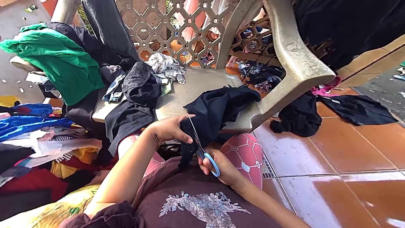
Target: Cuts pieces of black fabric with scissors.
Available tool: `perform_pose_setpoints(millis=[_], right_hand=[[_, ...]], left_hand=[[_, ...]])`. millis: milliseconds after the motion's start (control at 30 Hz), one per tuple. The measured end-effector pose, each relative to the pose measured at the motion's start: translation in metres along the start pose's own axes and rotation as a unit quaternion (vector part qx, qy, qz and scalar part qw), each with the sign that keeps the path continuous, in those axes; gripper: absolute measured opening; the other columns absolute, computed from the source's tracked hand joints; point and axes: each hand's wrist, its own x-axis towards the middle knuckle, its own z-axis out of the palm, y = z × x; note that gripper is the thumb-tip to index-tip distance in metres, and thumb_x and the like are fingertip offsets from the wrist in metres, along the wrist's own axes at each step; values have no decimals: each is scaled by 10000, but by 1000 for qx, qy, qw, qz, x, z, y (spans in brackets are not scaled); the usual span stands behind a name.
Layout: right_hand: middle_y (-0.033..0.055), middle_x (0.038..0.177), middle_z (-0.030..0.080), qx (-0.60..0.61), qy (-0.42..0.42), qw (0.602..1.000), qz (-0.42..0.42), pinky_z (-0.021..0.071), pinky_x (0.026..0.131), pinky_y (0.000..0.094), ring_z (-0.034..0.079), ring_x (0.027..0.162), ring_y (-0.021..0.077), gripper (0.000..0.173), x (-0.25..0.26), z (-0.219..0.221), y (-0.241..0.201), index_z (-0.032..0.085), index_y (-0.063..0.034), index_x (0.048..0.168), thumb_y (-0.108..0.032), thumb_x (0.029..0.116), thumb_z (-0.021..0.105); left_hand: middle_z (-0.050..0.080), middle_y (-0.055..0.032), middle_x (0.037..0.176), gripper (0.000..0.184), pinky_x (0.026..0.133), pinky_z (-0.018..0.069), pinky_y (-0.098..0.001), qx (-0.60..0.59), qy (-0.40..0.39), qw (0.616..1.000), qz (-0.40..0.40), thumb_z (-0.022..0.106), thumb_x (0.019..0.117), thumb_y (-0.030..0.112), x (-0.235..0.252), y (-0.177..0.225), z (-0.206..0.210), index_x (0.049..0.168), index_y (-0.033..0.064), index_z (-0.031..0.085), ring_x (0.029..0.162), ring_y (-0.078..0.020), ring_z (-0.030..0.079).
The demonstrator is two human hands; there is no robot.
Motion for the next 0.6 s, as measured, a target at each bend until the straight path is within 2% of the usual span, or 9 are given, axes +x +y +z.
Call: perform_pose_setpoints(millis=[67, 133, 367, 500, 600], right_hand=[[-150, 679, 608, -7, 3, 1000, -9, 478, 560, 128, 558, 564, -41, 484, 1, 1, -2, 618, -193, 921, -630, 783, 777], [-153, 683, 606, -11, 8, 1000, -20, 479, 569, 127, 558, 570, -43, 500, 1, 3, -1, 606, -193, 936, -646, 789, 759], [-171, 625, 580, -9, 14, 999, -40, 444, 519, 104, 519, 524, -74, 276, 0, 4, 1, 649, -230, 826, -477, 880, 760], [-148, 641, 610, 35, 0, 999, -4, 462, 534, 122, 550, 538, -51, 311, 2, 3, 0, 649, -203, 835, -466, 830, 815], [-154, 664, 605, 36, 7, 999, 1, 476, 574, 130, 562, 568, -44, 458, 3, 4, -6, 603, -193, 886, -593, 788, 804]], left_hand=[[704, 29, 1155, 652, 955, 570, -268, 8, -10, 1000, -8, 699, 782, -94, 4, -1, 4, 1371, 47, 457, 1051, -55, 685], [705, 23, 1156, 657, 954, 570, -268, 6, -15, 1000, -5, 705, 783, -91, 6, -2, 5, 1374, 42, 450, 1051, -58, 686], [717, 33, 1153, 608, 959, 573, -280, 8, -26, 1000, 8, 709, 789, -75, 8, 0, 2, 1345, 77, 516, 1054, -64, 691], [709, 50, 1174, 662, 970, 565, -274, 23, -34, 999, 4, 734, 772, -68, 7, 2, 4, 1373, 74, 497, 1073, -53, 679], [708, 62, 1168, 681, 964, 564, -253, 49, -43, 998, -25, 728, 775, -77, 10, 3, 10, 1391, 63, 471, 1061, -30, 678]])
